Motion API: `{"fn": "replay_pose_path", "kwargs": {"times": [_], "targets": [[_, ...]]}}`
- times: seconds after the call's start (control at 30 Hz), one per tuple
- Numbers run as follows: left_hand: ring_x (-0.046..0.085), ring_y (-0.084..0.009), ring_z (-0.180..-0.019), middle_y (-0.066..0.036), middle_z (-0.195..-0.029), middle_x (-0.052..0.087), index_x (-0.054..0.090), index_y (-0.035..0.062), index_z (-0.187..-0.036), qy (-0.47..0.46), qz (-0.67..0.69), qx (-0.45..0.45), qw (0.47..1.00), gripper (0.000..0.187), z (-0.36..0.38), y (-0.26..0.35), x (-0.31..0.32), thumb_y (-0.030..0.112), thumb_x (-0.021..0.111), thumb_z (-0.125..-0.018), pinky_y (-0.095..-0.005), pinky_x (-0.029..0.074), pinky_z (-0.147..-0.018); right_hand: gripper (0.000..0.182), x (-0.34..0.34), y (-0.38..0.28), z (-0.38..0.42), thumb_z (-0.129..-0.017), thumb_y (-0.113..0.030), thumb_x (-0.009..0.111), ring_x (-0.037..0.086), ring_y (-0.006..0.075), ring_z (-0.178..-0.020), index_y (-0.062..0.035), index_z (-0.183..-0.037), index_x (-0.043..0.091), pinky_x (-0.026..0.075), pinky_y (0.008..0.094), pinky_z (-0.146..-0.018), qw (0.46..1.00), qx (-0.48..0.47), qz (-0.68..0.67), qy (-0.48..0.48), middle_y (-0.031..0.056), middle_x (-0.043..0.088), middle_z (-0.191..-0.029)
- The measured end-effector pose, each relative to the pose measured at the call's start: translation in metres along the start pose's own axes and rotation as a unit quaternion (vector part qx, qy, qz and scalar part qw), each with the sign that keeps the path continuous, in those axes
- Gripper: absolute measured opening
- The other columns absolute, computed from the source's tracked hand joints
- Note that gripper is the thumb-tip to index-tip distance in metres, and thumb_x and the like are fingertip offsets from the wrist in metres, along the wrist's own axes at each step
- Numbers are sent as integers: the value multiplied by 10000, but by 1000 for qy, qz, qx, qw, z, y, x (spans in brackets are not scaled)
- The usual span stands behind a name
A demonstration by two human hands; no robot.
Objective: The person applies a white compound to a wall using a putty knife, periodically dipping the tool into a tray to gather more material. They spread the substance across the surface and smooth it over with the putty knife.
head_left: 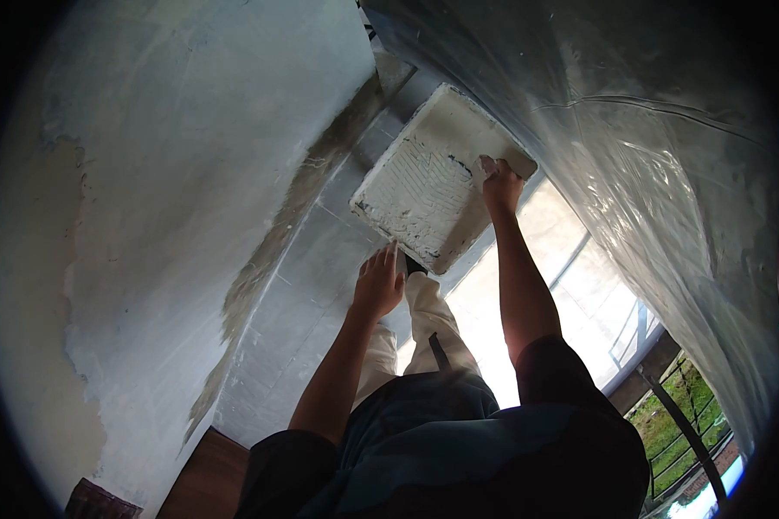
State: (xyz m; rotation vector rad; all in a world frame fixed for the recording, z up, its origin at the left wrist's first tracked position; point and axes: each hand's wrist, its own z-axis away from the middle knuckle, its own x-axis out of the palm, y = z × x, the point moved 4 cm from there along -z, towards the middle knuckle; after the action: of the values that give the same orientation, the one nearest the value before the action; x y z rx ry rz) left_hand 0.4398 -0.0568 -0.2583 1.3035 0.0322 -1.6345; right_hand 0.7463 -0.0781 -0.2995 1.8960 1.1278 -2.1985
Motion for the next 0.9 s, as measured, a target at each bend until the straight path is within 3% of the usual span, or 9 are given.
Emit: {"fn": "replay_pose_path", "kwargs": {"times": [0.17, 0.23, 0.37, 0.43, 0.57, 0.67, 0.73, 0.9], "targets": [[422, -361, -1275, -194, -1381, 428, 275, 21, -1430, 1, 10, -4, 1000, 692, 3, -4, 1, 193, 596, -841, -475, 335, -1057, 144, -3, 10, -2, -817, -168, 620, 625, 446, -857, -81, -918, 673, 501, 522, -757, 1000, 9, 13, -23, 234, 657, -871], [422, -361, -1276, -195, -1382, 427, 279, 21, -1427, 0, 10, -8, 1000, 688, 5, -6, 0, 193, 596, -842, -474, 334, -1058, 223, -4, 12, -1, -821, -257, 647, 606, 454, -838, -38, -866, 653, 479, 517, -741, 997, 27, -33, -66, 239, 644, -838], [424, -355, -1277, -194, -1385, 426, 287, 20, -1420, -6, 6, -27, 1000, 683, 12, -11, 1, 191, 601, -838, -468, 338, -1056, 208, 7, 14, 5, -830, -217, 605, 610, 449, -855, -41, -921, 666, 485, 510, -763, 998, -6, -34, -43, 232, 654, -853], [424, -353, -1278, -193, -1387, 425, 288, 21, -1419, -7, 2, -30, 1000, 684, 16, -15, 1, 189, 604, -837, -465, 340, -1056, 159, -1, 0, 7, -810, -161, 627, 629, 437, -843, -46, -910, 674, 497, 509, -754, 995, -12, -51, -85, 234, 660, -869], [401, -359, -1296, -204, -1411, 393, 246, 28, -1436, -38, 4, -58, 998, 678, 21, -17, -3, 186, 579, -867, -469, 331, -1068, 159, -1, 10, 0, -808, -153, 635, 629, 436, -831, -49, -922, 675, 495, 512, -741, 996, -43, -38, -65, 235, 658, -868], [400, -367, -1293, -208, -1408, 394, 244, 29, -1438, -27, 1, -47, 999, 682, 24, -19, 0, 191, 580, -867, -473, 332, -1065, 156, -13, 15, -9, -811, -154, 638, 623, 443, -812, -59, -929, 675, 490, 519, -722, 997, 0, -72, 2, 237, 653, -846], [401, -367, -1292, -209, -1407, 395, 244, 30, -1438, -34, 0, -51, 998, 681, 24, -18, 2, 190, 580, -867, -474, 332, -1065, 142, -17, 7, -14, -821, -170, 635, 620, 448, -803, -61, -907, 667, 489, 524, -706, 997, -52, -58, 23, 238, 645, -813], [405, -363, -1290, -210, -1405, 398, 249, 25, -1435, -44, 9, -63, 997, 674, 21, -12, 4, 185, 576, -868, -471, 331, -1066, 139, -6, 10, -15, -829, -190, 633, 614, 457, -792, -56, -864, 648, 485, 529, -701, 998, -44, -43, 3, 243, 634, -789]]}}
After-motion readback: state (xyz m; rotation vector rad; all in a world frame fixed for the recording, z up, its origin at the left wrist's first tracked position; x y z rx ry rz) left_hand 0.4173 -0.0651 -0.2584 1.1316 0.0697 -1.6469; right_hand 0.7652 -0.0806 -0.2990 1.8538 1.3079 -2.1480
